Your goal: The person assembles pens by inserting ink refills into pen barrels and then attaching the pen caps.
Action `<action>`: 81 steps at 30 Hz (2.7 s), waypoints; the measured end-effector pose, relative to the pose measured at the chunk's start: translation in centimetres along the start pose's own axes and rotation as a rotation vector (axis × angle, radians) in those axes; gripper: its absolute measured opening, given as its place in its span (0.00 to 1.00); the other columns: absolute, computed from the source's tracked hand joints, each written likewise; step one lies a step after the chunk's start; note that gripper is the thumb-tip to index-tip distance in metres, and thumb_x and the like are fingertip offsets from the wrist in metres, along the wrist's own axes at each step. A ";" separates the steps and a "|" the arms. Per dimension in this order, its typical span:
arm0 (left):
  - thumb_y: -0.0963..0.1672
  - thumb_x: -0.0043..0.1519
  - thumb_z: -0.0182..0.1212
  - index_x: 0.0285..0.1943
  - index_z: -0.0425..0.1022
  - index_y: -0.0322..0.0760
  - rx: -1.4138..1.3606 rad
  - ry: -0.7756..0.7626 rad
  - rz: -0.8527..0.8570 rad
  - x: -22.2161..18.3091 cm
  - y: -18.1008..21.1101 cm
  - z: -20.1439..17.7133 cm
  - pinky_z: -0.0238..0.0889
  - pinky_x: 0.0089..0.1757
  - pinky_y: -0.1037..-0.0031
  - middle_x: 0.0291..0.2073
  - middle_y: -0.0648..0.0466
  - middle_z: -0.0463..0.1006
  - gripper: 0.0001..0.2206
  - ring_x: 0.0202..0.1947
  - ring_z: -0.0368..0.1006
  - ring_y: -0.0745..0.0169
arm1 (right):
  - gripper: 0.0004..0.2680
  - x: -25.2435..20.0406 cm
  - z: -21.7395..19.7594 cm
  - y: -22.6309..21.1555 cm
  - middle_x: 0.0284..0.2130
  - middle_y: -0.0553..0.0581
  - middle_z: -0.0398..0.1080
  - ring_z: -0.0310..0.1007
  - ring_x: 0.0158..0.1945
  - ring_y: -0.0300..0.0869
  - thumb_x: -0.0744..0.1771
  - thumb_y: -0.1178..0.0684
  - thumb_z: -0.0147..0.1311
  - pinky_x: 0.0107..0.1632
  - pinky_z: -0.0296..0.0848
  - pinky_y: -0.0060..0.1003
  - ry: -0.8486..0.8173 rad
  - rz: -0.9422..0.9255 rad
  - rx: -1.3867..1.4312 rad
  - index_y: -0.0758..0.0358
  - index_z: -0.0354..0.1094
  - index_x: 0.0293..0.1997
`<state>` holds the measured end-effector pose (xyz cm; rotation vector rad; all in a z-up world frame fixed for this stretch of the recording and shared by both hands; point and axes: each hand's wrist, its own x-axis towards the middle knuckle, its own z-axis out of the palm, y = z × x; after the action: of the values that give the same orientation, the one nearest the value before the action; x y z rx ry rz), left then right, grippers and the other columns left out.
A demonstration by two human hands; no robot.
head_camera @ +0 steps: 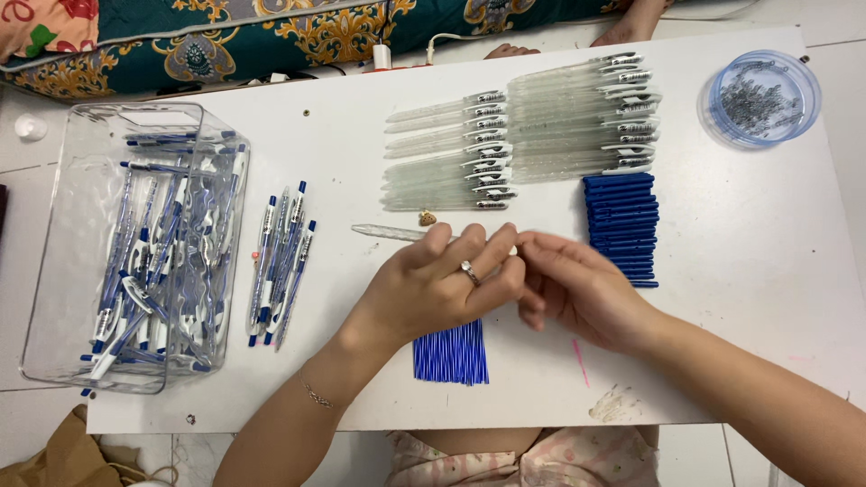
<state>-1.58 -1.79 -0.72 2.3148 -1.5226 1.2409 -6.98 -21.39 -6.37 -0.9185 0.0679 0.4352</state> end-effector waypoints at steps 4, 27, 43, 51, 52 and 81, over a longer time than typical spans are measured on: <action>0.43 0.70 0.55 0.44 0.68 0.48 -0.032 -0.007 -0.045 -1.4 -0.8 1.1 0.54 0.46 0.69 0.47 0.58 0.81 0.02 0.37 0.72 0.62 | 0.12 -0.1 -1.5 -3.9 0.25 0.58 0.67 0.71 0.22 0.39 0.73 0.51 0.40 0.24 0.75 0.33 0.129 -0.197 -0.286 0.70 0.66 0.56; 0.41 0.69 0.62 0.44 0.67 0.32 -0.554 -0.083 -0.498 -0.1 -6.6 3.6 0.62 0.43 0.63 0.33 0.49 0.73 0.07 0.34 0.69 0.51 | 0.08 2.3 -20.1 -13.3 0.44 0.61 0.71 0.72 0.43 0.47 0.68 0.67 0.53 0.42 0.66 0.41 1.106 -1.222 -1.383 0.72 0.69 0.52; 0.35 0.63 0.60 0.36 0.76 0.35 -0.687 -0.319 -0.583 1.4 -8.9 12.4 0.67 0.36 0.63 0.30 0.50 0.81 0.05 0.33 0.77 0.51 | 0.05 3.4 -22.5 -13.2 0.37 0.51 0.65 0.60 0.35 0.37 0.67 0.60 0.50 0.42 0.64 0.33 1.222 -1.076 -0.965 0.60 0.68 0.46; 0.38 0.66 0.56 0.35 0.74 0.44 -0.626 -0.575 -0.614 1.8 -8.9 11.3 0.47 0.46 0.64 0.34 0.59 0.82 0.08 0.37 0.74 0.57 | 0.06 3.2 -21.6 -13.2 0.38 0.50 0.66 0.61 0.37 0.37 0.68 0.61 0.49 0.44 0.65 0.32 1.210 -1.059 -0.960 0.60 0.69 0.46; 0.38 0.66 0.56 0.35 0.74 0.44 -0.626 -0.577 -0.615 1.7 -8.9 11.4 0.47 0.46 0.64 0.34 0.59 0.82 0.08 0.37 0.74 0.57 | 0.06 3.3 -21.7 -13.2 0.38 0.50 0.66 0.61 0.37 0.37 0.68 0.61 0.49 0.44 0.65 0.32 1.209 -1.057 -0.959 0.60 0.69 0.46; 0.52 0.65 0.62 0.49 0.78 0.40 0.330 -0.974 -0.753 -5.5 -5.4 -4.6 0.71 0.37 0.59 0.43 0.52 0.80 0.14 0.40 0.80 0.49 | 0.06 3.4 -24.1 -13.5 0.39 0.55 0.68 0.66 0.40 0.41 0.67 0.64 0.50 0.43 0.65 0.36 1.149 -1.197 -1.016 0.64 0.69 0.46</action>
<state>-0.74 7.08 0.37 3.4416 -0.3365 0.1409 4.48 -46.17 -11.69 -1.8857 0.3327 -1.3388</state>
